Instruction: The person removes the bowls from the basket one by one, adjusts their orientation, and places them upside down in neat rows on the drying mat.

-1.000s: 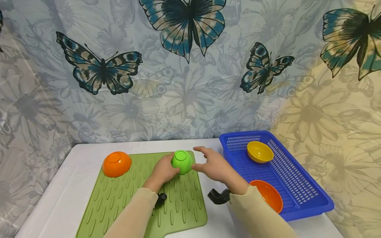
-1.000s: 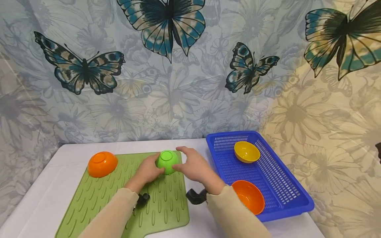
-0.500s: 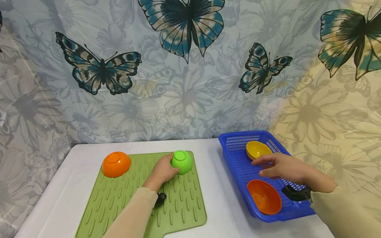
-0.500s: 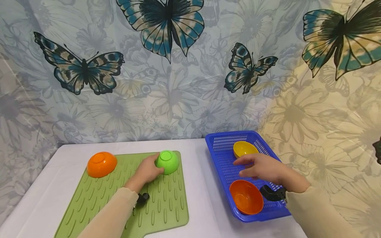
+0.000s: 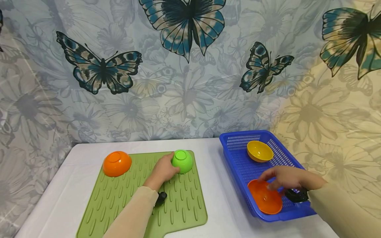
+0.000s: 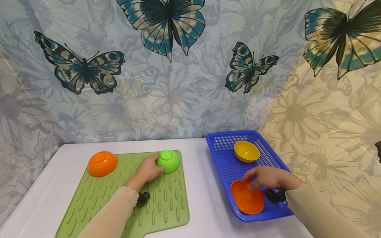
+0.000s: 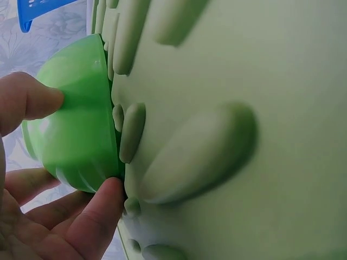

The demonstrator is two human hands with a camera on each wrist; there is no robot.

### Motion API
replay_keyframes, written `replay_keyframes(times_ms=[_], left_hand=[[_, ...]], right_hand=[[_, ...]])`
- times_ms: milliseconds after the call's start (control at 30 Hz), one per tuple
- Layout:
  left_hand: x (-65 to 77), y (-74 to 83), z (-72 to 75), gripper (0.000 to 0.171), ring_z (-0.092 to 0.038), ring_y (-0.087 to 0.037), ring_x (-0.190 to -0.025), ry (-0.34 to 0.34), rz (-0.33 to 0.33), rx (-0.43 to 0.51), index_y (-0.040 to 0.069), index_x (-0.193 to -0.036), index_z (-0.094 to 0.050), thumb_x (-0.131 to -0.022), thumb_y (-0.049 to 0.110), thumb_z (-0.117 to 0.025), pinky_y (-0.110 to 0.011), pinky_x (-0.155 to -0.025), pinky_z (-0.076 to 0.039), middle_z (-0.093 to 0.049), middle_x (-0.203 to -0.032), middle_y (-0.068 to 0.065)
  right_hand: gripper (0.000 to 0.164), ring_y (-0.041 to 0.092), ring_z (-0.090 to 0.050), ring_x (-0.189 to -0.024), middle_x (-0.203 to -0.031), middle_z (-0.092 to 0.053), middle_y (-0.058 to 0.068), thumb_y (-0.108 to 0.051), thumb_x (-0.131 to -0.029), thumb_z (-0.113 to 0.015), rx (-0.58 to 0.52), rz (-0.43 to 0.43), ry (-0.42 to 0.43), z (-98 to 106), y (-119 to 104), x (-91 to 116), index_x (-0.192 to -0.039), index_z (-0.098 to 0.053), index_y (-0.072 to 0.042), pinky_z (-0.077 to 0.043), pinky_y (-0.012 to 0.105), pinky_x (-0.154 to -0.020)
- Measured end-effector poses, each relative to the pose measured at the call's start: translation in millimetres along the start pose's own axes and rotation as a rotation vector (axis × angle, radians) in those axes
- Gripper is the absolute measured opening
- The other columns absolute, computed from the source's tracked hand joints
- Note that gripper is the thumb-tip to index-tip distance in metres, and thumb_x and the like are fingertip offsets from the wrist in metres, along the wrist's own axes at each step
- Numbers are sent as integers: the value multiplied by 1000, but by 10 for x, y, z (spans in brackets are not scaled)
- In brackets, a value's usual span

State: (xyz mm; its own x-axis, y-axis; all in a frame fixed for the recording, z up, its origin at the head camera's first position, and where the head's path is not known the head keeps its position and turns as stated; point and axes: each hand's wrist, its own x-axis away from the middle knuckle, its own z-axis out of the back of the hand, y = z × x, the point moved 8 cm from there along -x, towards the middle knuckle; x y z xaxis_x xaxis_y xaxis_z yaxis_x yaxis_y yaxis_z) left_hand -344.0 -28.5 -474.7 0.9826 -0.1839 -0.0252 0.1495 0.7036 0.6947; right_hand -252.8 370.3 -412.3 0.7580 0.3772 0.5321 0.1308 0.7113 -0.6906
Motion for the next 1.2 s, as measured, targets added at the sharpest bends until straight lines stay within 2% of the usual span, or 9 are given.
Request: replay_keyframes(times_ms=[67, 233, 333, 400, 467, 567, 733, 967, 1200], left_hand=[[3, 1, 7, 83, -56, -29, -108, 1, 1, 1, -3, -149, -41, -76, 16, -76, -46, -90, -48, -53, -140, -21], [6, -3, 16, 83, -56, -29, -106, 4, 6, 5, -2, -149, -41, -76, 17, -76, -46, -90, -48, -53, -141, -20], [5, 1, 13, 83, -56, -29, -109, 1, 6, 4, -2, -149, -41, -77, 18, -76, -46, -92, -47, -53, -141, -21], [0, 2, 11, 83, -56, -30, -112, 1, 3, 2, -3, -149, -41, -77, 18, -76, -47, -93, -47, -53, -140, -22], [-4, 1, 9, 83, -55, -30, -114, 2, 1, 0, -3, -149, -41, -77, 18, -76, -47, -94, -47, -53, -140, -22], [-9, -4, 6, 83, -55, -31, -115, 4, 1, 3, -3, -149, -41, -77, 18, -76, -47, -94, -47, -53, -140, -22], [-5, -13, -4, 83, -55, -30, -113, 1, 7, 10, -2, -150, -41, -77, 18, -76, -46, -92, -47, -53, -141, -21], [0, -20, -4, 83, -55, -30, -111, -5, 19, 14, -2, -150, -41, -77, 18, -76, -46, -92, -47, -53, -141, -21], [-18, -25, -19, 83, -56, -29, -109, -2, 12, 8, -2, -149, -42, -76, 18, -76, -47, -92, -47, -53, -140, -21]], right_hand=[[31, 32, -59, -99, -121, -61, 20, 1, -85, -70, 32, -24, -7, 15, 42, -32, -116, -71, -1, -57, 52, -72], [31, 31, -58, -97, -120, -61, 18, 6, -84, -66, 16, -66, -29, 23, 165, -97, -114, -72, -2, -57, 52, -72], [32, 32, -57, -98, -122, -61, 18, 8, -85, -64, 17, -57, -35, 25, 213, -126, -114, -72, -3, -57, 51, -73], [33, 33, -57, -100, -122, -62, 18, 8, -85, -64, 56, -30, -34, 33, 219, -142, -114, -72, -4, -57, 49, -75], [34, 34, -57, -101, -121, -63, 19, 10, -83, -63, 106, -2, -15, 61, 219, -153, -113, -72, -4, -57, 47, -74], [38, 35, -58, -101, -120, -63, 19, 12, -80, -62, 143, -10, 59, 157, 257, -157, -113, -72, -4, -59, 46, -70], [41, 32, -60, -94, -122, -60, 21, 11, -81, -61, 40, -83, 161, 317, 403, -136, -120, -68, -1, -59, 48, -66], [50, 34, -57, -98, -137, -49, 29, 9, -82, -61, -97, -68, 121, 328, 527, -177, -132, -61, 1, -59, 51, -70], [59, 34, -57, -92, -135, -50, 27, 12, -77, -57, -130, -72, 118, 358, 599, -223, -134, -61, 0, -58, 50, -69]])
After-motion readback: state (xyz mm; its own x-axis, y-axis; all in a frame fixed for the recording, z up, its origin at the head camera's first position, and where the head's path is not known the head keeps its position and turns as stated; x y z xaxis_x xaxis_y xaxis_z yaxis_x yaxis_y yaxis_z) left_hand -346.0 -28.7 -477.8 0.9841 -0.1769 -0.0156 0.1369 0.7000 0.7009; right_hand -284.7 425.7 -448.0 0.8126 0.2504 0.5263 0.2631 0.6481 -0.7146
